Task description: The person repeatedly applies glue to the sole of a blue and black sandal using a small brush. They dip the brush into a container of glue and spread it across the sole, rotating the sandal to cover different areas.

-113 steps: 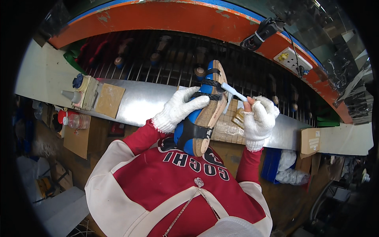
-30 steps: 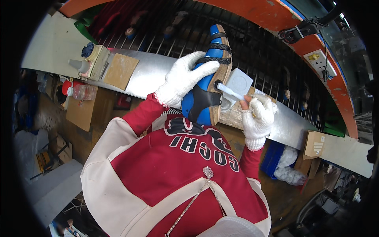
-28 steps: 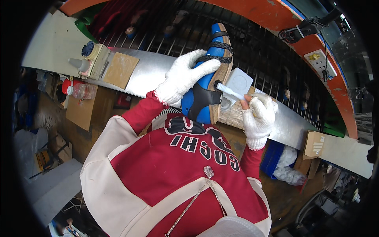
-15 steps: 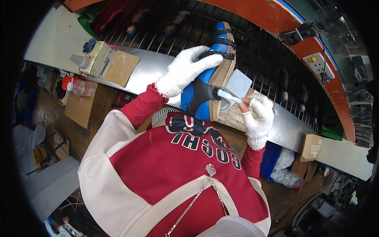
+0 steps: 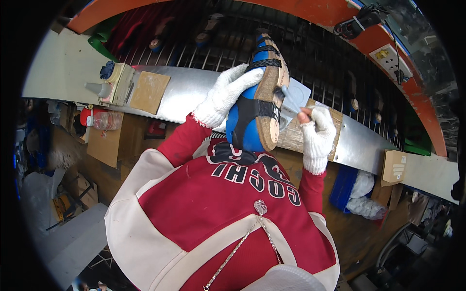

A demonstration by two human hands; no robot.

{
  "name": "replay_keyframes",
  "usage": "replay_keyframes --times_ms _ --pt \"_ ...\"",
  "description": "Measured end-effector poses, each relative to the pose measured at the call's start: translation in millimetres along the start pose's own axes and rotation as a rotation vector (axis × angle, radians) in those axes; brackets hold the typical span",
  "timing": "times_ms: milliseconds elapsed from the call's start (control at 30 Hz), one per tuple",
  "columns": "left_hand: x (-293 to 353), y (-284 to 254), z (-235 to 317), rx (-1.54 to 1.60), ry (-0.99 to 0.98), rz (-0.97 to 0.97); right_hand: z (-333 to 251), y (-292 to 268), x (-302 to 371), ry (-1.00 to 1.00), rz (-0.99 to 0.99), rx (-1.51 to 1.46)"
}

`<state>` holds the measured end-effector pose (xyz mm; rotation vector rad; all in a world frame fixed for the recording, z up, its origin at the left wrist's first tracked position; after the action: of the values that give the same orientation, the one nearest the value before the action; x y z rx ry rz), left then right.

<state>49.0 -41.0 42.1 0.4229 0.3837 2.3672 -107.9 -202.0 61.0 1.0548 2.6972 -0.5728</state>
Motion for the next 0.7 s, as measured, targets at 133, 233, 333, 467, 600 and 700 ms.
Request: replay_keyframes --times_ms 133,233,333,467,600,700 --pt "8 -23 -5 0.001 -0.003 0.239 2 4 27 0.191 -0.195 -0.050" --pt "7 -27 4 -0.057 0.071 0.212 -4 -5 36 0.238 -0.212 -0.067" --pt "7 -33 11 -0.100 0.134 0.205 -10 -10 38 0.229 -0.206 0.019" --pt "7 -42 10 -0.125 0.142 0.225 -18 -3 32 0.125 -0.197 0.145" --pt "9 -47 9 -0.113 0.157 0.251 -31 5 23 -0.031 -0.171 0.280" --pt "8 -48 6 -0.124 0.133 0.243 -44 10 19 -0.173 -0.142 0.389"
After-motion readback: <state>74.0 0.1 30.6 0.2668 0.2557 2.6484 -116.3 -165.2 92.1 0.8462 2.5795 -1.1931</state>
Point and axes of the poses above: each hand's wrist, its own x-axis away from the middle knuckle, its own y-axis out of the palm, z = x × y, the point moved 10 cm from there along -x, towards the middle knuckle, and after that the axes turned 4 degrees about z, right-handed, at the moved point
